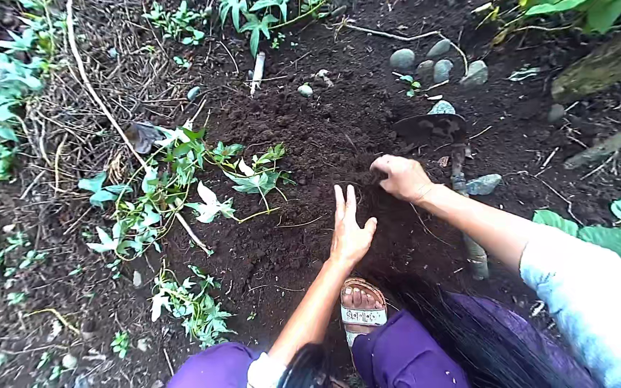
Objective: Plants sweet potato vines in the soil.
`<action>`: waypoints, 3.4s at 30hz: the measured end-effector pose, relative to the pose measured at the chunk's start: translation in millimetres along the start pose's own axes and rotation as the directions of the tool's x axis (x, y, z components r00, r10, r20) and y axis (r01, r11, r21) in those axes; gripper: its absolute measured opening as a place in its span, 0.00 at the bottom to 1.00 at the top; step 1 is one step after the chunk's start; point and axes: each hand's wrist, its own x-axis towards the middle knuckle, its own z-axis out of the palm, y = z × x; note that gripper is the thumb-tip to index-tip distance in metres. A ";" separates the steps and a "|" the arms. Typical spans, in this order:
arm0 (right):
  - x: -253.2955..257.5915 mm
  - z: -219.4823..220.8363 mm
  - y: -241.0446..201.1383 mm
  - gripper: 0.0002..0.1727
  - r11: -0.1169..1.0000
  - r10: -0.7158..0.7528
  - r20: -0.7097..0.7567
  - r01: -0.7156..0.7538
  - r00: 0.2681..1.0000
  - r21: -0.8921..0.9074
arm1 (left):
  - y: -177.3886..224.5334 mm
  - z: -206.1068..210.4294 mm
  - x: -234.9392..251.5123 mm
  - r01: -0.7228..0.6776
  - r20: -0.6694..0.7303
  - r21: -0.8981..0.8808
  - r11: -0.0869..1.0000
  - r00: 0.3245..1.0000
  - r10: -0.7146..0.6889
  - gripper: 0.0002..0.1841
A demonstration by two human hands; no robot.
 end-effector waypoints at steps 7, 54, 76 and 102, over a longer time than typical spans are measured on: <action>-117.8 17.4 13.3 0.55 0.962 0.274 -0.245 -0.267 0.930 0.063 | -45.6 42.2 -32.4 -0.559 0.253 0.448 0.698 0.828 0.501 0.40; 248.1 46.3 -137.1 0.19 0.924 -0.142 0.411 0.269 0.900 -0.271 | -133.0 -133.9 -31.3 0.421 -0.699 0.132 0.897 0.682 -0.217 0.22; 244.4 33.0 -107.9 0.21 0.846 0.319 0.217 -0.174 0.922 -0.504 | -128.4 -145.6 -3.4 0.503 -0.331 0.142 0.853 0.836 -0.438 0.35; 94.1 113.2 -129.1 0.26 0.804 -0.452 -0.202 0.495 0.869 0.329 | -130.5 -99.1 64.0 0.220 -0.622 0.143 0.965 0.778 -0.085 0.25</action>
